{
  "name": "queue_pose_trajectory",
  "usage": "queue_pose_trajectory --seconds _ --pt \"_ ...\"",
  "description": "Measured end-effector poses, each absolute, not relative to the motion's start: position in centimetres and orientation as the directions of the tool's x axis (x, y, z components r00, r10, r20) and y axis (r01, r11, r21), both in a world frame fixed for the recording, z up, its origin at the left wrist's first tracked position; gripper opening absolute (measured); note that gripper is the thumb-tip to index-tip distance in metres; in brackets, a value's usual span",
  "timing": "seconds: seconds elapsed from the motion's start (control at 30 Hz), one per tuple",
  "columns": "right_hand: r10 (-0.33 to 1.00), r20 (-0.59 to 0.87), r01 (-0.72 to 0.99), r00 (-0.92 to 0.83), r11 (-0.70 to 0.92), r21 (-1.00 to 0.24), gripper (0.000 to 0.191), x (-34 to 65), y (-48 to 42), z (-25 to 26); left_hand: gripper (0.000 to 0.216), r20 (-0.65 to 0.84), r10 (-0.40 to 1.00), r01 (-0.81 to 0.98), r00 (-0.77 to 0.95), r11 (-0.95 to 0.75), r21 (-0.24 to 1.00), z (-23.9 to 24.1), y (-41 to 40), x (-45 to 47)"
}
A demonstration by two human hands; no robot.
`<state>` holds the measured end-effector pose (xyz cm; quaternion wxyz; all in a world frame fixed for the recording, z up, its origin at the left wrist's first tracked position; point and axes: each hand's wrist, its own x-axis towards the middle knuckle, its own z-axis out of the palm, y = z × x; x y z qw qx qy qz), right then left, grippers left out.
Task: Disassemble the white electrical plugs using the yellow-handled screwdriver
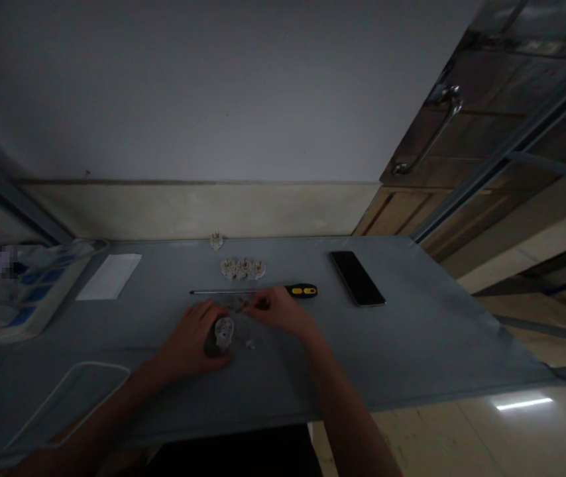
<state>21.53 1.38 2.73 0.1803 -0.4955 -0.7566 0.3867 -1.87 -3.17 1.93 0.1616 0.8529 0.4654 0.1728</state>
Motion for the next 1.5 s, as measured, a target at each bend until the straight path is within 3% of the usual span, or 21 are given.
queue_pose_trajectory --seconds 0.13,0.27,0.53,0.8,0.93,1.17,1.4,1.5 --pt "0.918 -0.048 0.551 -0.394 0.194 -0.812 0.029 21.9 1.6 3.1 0.066 0.149 0.822 0.689 0.55 -0.547 0.476 2.3 -2.7 -2.4" --pt "0.893 -0.052 0.535 -0.447 0.22 -0.815 0.023 22.1 1.6 3.1 0.052 0.146 0.804 0.655 0.576 -0.561 0.507 2.7 -2.3 -2.8" --pt "0.88 -0.072 0.65 -0.469 0.289 -0.703 0.024 21.8 1.6 3.1 0.048 0.147 0.815 0.659 0.561 -0.547 0.517 2.7 -2.2 -2.7" --pt "0.885 -0.076 0.72 -0.459 0.32 -0.616 0.026 21.2 1.1 3.4 0.078 0.247 0.855 0.616 0.457 -0.504 0.605 1.9 -3.2 -2.3" --pt "0.873 -0.088 0.726 -0.48 0.339 -0.598 0.026 21.2 1.1 3.4 0.069 0.343 0.839 0.682 0.422 -0.543 0.49 1.4 -4.4 -0.9" --pt "0.88 -0.084 0.748 -0.467 0.342 -0.568 0.025 20.9 1.5 2.8 0.066 0.328 0.786 0.78 0.525 -0.598 0.186 1.5 -5.3 1.2" --pt "0.882 -0.05 0.735 -0.468 0.357 -0.577 0.025 20.5 1.4 2.6 0.046 0.279 0.811 0.787 0.515 -0.576 0.221 1.4 -5.4 1.4" --pt "0.888 -0.036 0.718 -0.459 0.347 -0.603 0.016 20.5 1.3 2.8 0.047 0.245 0.83 0.799 0.5 -0.552 0.239 1.5 -5.2 1.4"
